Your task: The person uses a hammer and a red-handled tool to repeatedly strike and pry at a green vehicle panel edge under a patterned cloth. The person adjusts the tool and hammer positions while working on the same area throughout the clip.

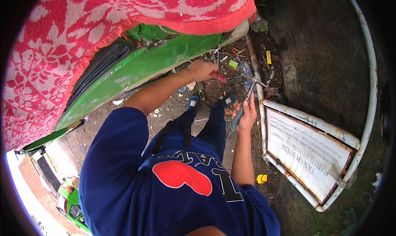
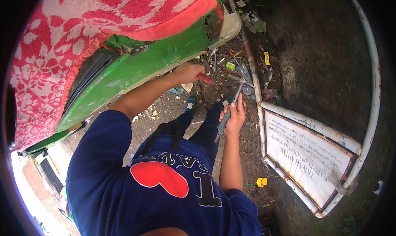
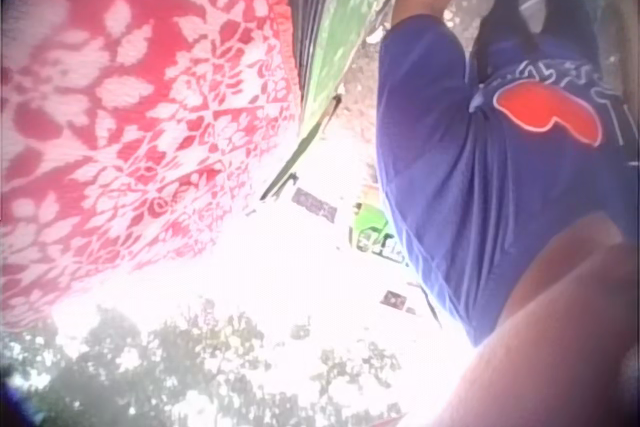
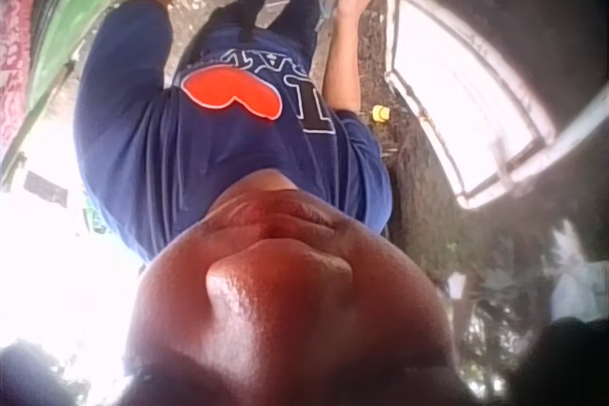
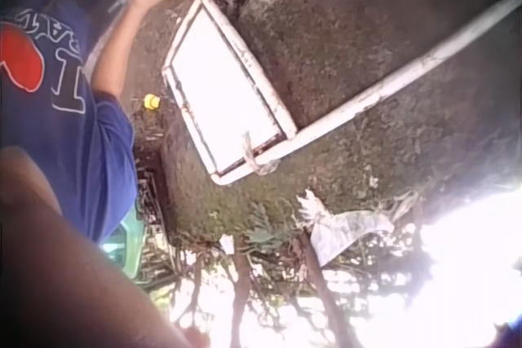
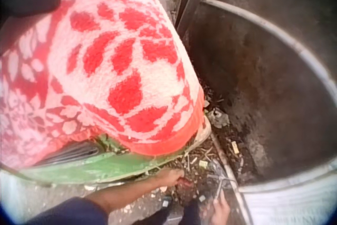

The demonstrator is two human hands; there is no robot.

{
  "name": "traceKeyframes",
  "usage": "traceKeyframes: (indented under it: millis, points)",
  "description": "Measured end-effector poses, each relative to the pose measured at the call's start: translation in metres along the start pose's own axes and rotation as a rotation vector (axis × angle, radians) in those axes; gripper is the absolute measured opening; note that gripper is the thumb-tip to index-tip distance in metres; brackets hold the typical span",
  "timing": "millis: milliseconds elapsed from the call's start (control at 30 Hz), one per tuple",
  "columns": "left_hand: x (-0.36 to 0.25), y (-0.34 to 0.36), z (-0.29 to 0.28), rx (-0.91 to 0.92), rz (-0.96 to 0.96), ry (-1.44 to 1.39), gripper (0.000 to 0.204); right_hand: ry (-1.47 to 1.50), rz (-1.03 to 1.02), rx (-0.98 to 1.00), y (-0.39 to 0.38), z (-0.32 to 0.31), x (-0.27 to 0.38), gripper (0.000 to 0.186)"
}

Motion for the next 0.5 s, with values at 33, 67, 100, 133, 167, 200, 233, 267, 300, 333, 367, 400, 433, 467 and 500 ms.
traceKeyframes:
  millis: [33, 67, 100, 133, 167, 200, 233, 267, 300, 333, 367, 400, 433, 467, 500]
  points:
    - [0.000, 0.000, 0.000, -0.007, 0.003, 0.003, 0.018, 0.005, -0.001, 0.002, 0.000, -0.001, -0.001, 0.057]
    - [0.000, 0.000, 0.000, -0.014, 0.006, 0.005, 0.019, -0.007, -0.001, 0.004, -0.001, -0.001, -0.002, 0.057]
    - [0.000, -0.001, 0.001, -0.020, 0.013, 0.013, 0.019, -0.020, -0.001, 0.005, -0.004, 0.000, -0.002, 0.057]
    - [0.000, -0.002, 0.002, -0.026, 0.019, 0.020, 0.019, -0.033, -0.001, 0.006, -0.006, 0.002, -0.002, 0.056]
    - [-0.001, -0.003, 0.003, -0.032, 0.026, 0.027, 0.019, -0.062, -0.013, 0.013, -0.009, 0.004, -0.003, 0.056]
    - [0.000, -0.003, 0.005, -0.045, 0.021, 0.046, 0.019, -0.090, -0.026, 0.019, -0.013, 0.006, -0.004, 0.056]
    - [0.001, -0.003, 0.006, -0.059, 0.017, 0.065, 0.019, -0.119, -0.038, 0.025, -0.017, 0.008, -0.006, 0.057]
    - [0.003, -0.002, 0.007, -0.073, 0.012, 0.083, 0.019, -0.090, -0.080, 0.017, -0.022, 0.009, -0.007, 0.056]
    - [0.003, 0.000, 0.004, -0.084, 0.014, 0.082, 0.019, -0.059, -0.123, 0.009, -0.029, 0.011, -0.010, 0.056]
    - [0.003, 0.002, 0.000, -0.094, 0.016, 0.080, 0.019, -0.028, -0.167, 0.000, -0.034, 0.014, -0.013, 0.056]
    - [0.002, 0.004, -0.002, -0.105, 0.019, 0.078, 0.019, -0.099, -0.226, 0.000, -0.036, 0.021, -0.017, 0.056]
    - [0.002, 0.004, -0.003, -0.103, 0.004, 0.080, 0.019, -0.091, -0.185, 0.019, -0.037, 0.023, -0.022, 0.056]
    - [0.003, 0.004, -0.004, -0.101, -0.010, 0.082, 0.019, -0.084, -0.145, 0.037, -0.037, 0.024, -0.026, 0.055]
    - [0.003, 0.004, -0.005, -0.099, -0.024, 0.085, 0.018, -0.076, -0.104, 0.055, -0.038, 0.025, -0.030, 0.055]
    - [0.003, 0.003, -0.006, -0.111, -0.019, 0.074, 0.018, -0.001, -0.136, -0.006, -0.045, 0.022, -0.024, 0.054]
Point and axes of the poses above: each hand's wrist, its own y-axis towards the middle knuckle, its own z-axis out of the palm, x = y × z, the point moved 7 cm from there along y, towards the middle knuckle, and after that the axes turned 2 degrees about z, right-handed, at the moved point
